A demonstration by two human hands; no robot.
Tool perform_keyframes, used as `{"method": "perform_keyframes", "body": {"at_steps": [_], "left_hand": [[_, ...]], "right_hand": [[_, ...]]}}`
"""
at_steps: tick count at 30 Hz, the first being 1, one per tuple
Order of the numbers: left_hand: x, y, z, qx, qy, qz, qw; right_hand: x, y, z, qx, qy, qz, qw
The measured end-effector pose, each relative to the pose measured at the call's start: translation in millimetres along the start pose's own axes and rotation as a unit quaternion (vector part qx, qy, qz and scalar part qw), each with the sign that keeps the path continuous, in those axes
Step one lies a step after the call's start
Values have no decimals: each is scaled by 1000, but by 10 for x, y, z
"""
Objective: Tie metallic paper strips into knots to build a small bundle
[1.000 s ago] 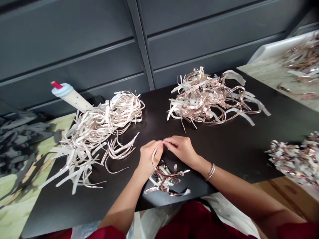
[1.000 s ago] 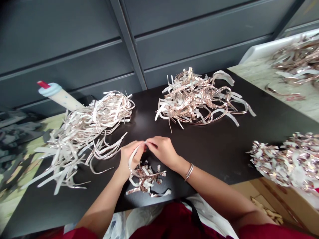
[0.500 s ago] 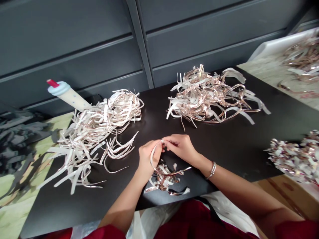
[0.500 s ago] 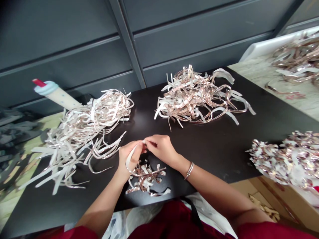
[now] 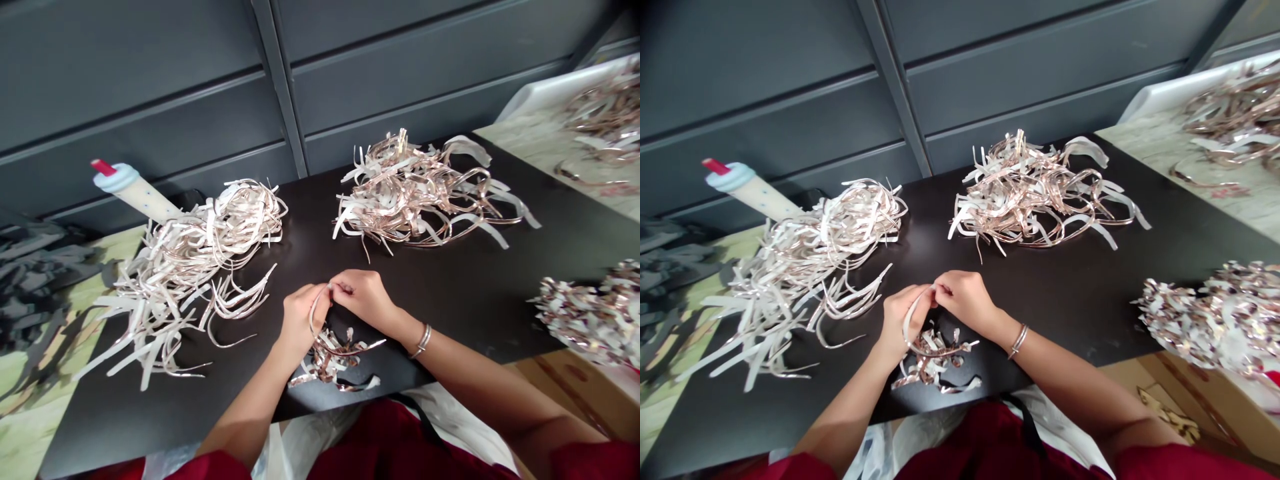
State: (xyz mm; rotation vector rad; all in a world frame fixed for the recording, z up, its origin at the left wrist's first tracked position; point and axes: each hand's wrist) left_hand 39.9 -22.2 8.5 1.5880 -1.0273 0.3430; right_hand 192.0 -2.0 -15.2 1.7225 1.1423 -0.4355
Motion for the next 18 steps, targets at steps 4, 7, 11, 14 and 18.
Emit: {"method": "perform_keyframes", "body": {"at_steps": [4, 7, 11, 14, 18], "left_hand": [[-36, -2, 9, 11, 10, 20, 1000], [-45, 8, 13, 31, 20, 18, 999], [-20, 13, 18, 35, 6, -26, 999], [-7, -13, 32, 34, -19, -60, 997], [-17, -48, 52, 23, -38, -95, 994]], "right_hand": [[-7, 15, -11, 16, 4, 0, 1000], [-23, 26, -10, 34, 11, -10, 999], [-39, 23, 25, 16, 24, -3, 1000], [-52, 18, 52, -3, 34, 34, 999], [-57, 21, 49, -23, 61, 125, 990]]}}
Point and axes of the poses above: each hand's wrist, its own z-axis away from the middle knuckle, its own y-axis out of the back of the hand, x = y × z, and after that the axes turned 1 degree about -z, right-handed
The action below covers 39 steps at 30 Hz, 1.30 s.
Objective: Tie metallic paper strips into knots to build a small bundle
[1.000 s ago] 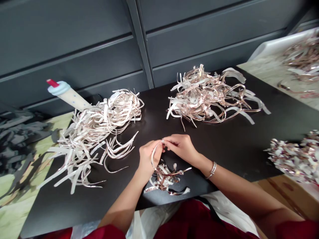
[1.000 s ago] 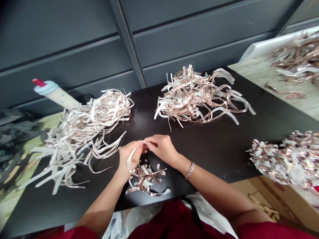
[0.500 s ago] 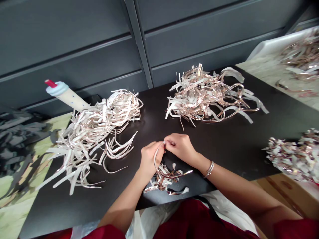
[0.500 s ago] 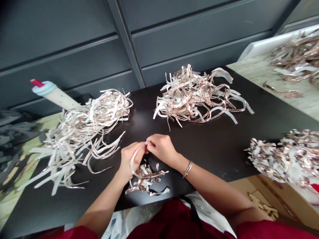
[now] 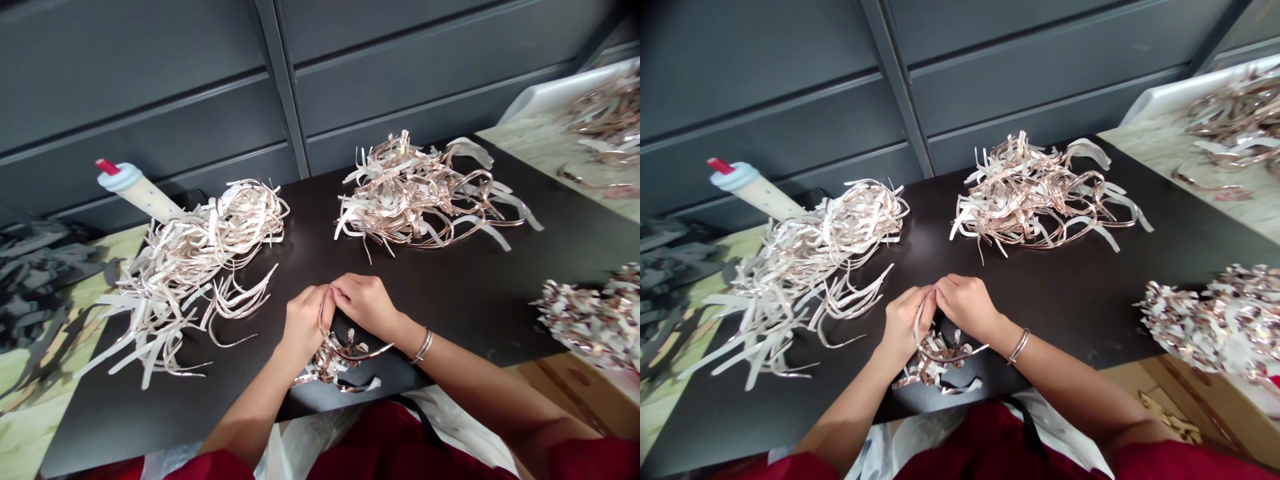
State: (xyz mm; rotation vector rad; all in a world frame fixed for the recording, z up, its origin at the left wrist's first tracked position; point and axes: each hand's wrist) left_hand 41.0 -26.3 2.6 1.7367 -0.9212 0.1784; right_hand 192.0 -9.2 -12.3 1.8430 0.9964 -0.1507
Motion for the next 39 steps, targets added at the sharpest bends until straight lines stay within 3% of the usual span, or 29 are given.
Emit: {"method": "perform_keyframes", "body": {"at_steps": [5, 8, 12, 15, 17, 20, 22, 24, 28, 30, 32, 36, 39], "left_hand": [[25, 48, -32, -27, 17, 48, 998], [48, 84, -67, -28, 109, 173, 978], [28, 84, -89, -29, 253, 326, 911], [-26, 84, -83, -16, 263, 340, 903], [-56, 97, -73, -9, 236, 308, 922], [-66, 125, -66, -5, 190, 251, 949], [-57, 135, -80, -15, 194, 266, 944], [-56, 133, -113, -34, 244, 346, 905], [-113, 88, -185, -88, 381, 533, 750], [-145, 55, -194, -109, 422, 560, 705], [-156, 28, -179, -117, 425, 540, 716], [-114, 38, -128, -87, 294, 436, 846], [-88, 96, -120, -101, 207, 363, 903]], "right_hand": [[12, 10, -42, 28, -14, -23, 999], [-15, 30, -69, 64, -68, -138, 986], [-51, 43, -85, 27, -175, -327, 928], [-38, 31, -81, -9, -195, -407, 892], [-21, 23, -76, -5, -185, -405, 895], [-7, 20, -71, 37, -163, -327, 930], [-6, 25, -72, 51, -153, -300, 940], [-10, 33, -75, 38, -159, -355, 921], [-35, 50, -91, 14, -172, -498, 850], [-54, 57, -100, 14, -147, -496, 856], [-72, 63, -106, 4, -109, -464, 879], [-72, 68, -109, -14, -72, -418, 905], [-40, 70, -108, -30, -85, -414, 906]]}}
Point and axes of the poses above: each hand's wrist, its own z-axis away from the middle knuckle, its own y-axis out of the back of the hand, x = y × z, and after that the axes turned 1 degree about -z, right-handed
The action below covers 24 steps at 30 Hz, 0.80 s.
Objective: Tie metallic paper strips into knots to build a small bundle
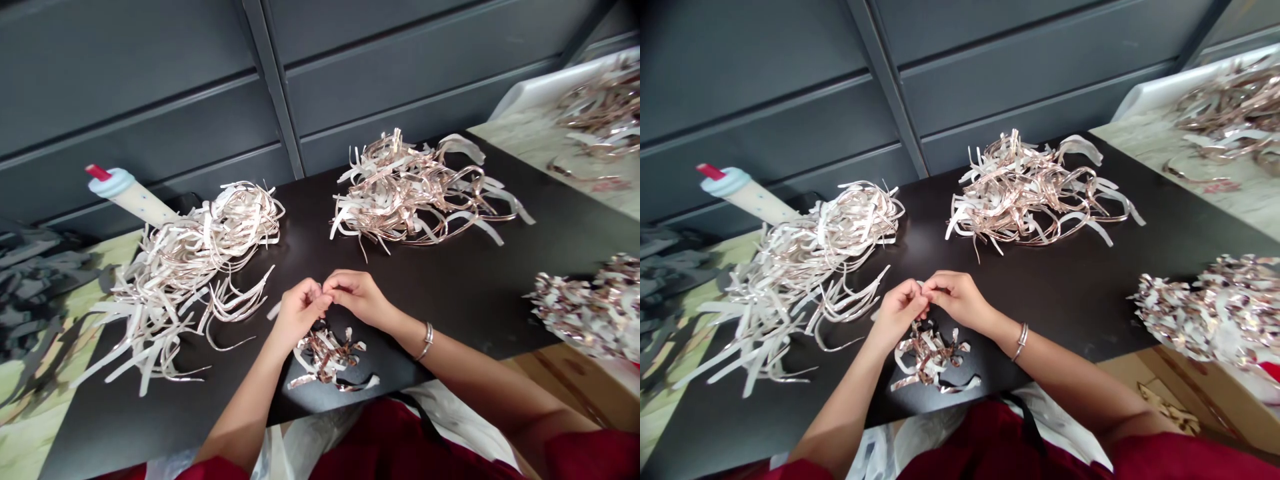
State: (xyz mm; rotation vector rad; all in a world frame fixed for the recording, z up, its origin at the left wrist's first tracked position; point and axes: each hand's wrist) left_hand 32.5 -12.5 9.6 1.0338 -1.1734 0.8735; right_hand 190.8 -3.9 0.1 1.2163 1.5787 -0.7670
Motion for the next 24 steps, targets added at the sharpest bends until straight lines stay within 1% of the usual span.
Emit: {"method": "perform_keyframes", "body": {"at_steps": [2, 4, 6, 10, 12, 14, 15, 16, 18, 20, 22, 24], "left_hand": [[31, 28, 7, -15, -18, -52, 998], [59, 53, 11, -36, -31, -75, 996], [83, 70, 21, -55, -43, -74, 995], [119, 84, 55, -86, -67, -37, 993], [127, 89, 65, -104, -80, -25, 991], [128, 90, 64, -105, -98, -29, 989], [126, 88, 60, -95, -109, -38, 989], [123, 85, 55, -76, -123, -50, 988], [113, 72, 45, -25, -154, -81, 984], [102, 56, 40, 23, -181, -108, 977], [91, 41, 42, 49, -201, -133, 969], [83, 31, 50, 54, -220, -159, 961]], "right_hand": [[13, 17, 0, -13, -22, -34, 999], [21, 28, 1, -34, -51, -103, 993], [26, 34, -1, -57, -77, -186, 978], [37, 32, -15, -82, -113, -331, 933], [47, 28, -22, -79, -131, -372, 915], [57, 24, -23, -71, -134, -381, 912], [60, 24, -21, -60, -122, -369, 919], [61, 26, -17, -43, -100, -344, 933], [52, 36, -5, -4, -34, -253, 967], [26, 49, 11, 21, 48, -139, 989], [-8, 51, 29, 39, 113, -37, 992], [-35, 40, 48, 71, 156, 43, 984]]}}
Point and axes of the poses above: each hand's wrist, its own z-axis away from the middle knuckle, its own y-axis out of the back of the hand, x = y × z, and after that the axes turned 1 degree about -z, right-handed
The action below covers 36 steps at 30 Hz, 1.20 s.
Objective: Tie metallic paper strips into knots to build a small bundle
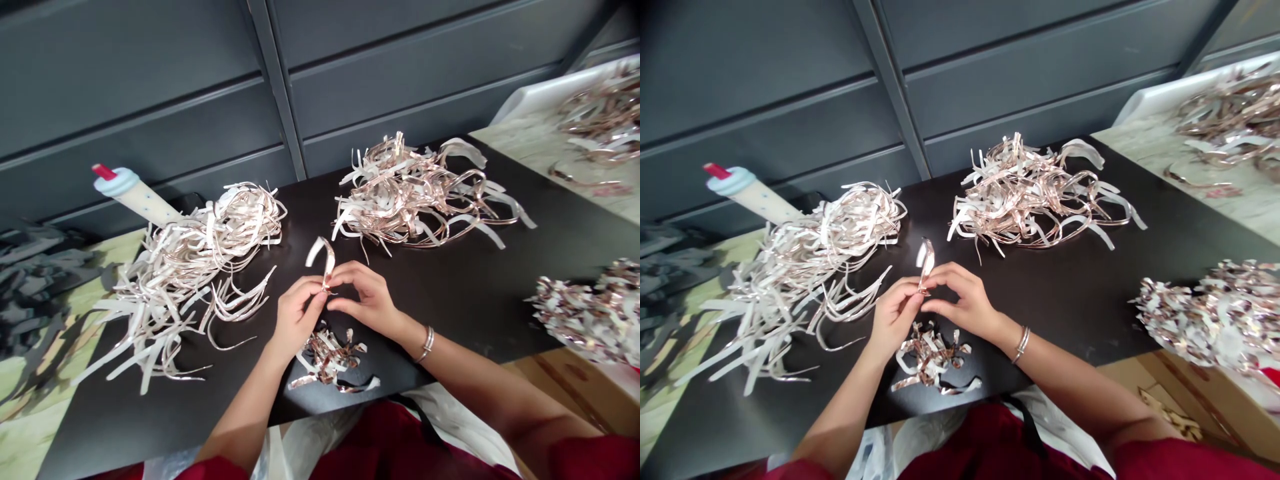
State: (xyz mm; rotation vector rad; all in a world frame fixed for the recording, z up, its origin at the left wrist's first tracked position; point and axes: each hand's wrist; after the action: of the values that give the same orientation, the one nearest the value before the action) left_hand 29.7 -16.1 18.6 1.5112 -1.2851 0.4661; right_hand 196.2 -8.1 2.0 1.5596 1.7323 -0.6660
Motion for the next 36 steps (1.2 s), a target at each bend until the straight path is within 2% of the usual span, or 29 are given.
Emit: {"method": "perform_keyframes", "body": {"at_steps": [4, 7, 9, 14, 16, 18, 20, 22, 23, 24, 26, 29, 32, 34, 36], "left_hand": [[5, -13, 14, -10, -29, -40, 999], [15, -26, 16, -13, -38, -54, 998], [20, -36, 17, -11, -40, -58, 997], [18, -55, 16, -20, -19, -38, 999], [13, -63, 9, -30, 41, 15, 999], [5, -73, -1, -41, 144, 132, 980], [-5, -81, -9, -56, 240, 273, 930], [-21, -85, -9, -65, 283, 363, 885], [-33, -86, -7, -67, 288, 375, 879], [-47, -86, -1, -68, 285, 363, 884], [-82, -84, 13, -63, 257, 279, 923], [-139, -73, 32, -78, 168, 96, 978], [-160, -59, 30, -105, 94, 10, 990], [-147, -52, 20, -110, 90, 10, 990], [-127, -52, 10, -105, 117, 37, 987]], "right_hand": [[-5, -22, 33, 53, 80, 133, 987], [19, -12, 49, 15, 128, 174, 976], [24, 4, 48, -6, 136, 191, 972], [40, 17, 48, 36, 104, 211, 971], [72, 7, 64, 24, 118, 219, 968], [113, -5, 87, -7, 153, 245, 957], [149, -16, 107, -31, 179, 279, 943], [176, -26, 119, -46, 183, 295, 937], [184, -30, 120, -47, 180, 291, 939], [188, -33, 119, -43, 172, 279, 944], [183, -37, 110, -22, 134, 239, 961], [148, -39, 97, 30, 11, 159, 987], [102, -43, 92, 48, -70, 76, 993], [66, -43, 86, 37, -69, 62, 995], [22, -35, 69, 9, -35, 72, 997]]}}
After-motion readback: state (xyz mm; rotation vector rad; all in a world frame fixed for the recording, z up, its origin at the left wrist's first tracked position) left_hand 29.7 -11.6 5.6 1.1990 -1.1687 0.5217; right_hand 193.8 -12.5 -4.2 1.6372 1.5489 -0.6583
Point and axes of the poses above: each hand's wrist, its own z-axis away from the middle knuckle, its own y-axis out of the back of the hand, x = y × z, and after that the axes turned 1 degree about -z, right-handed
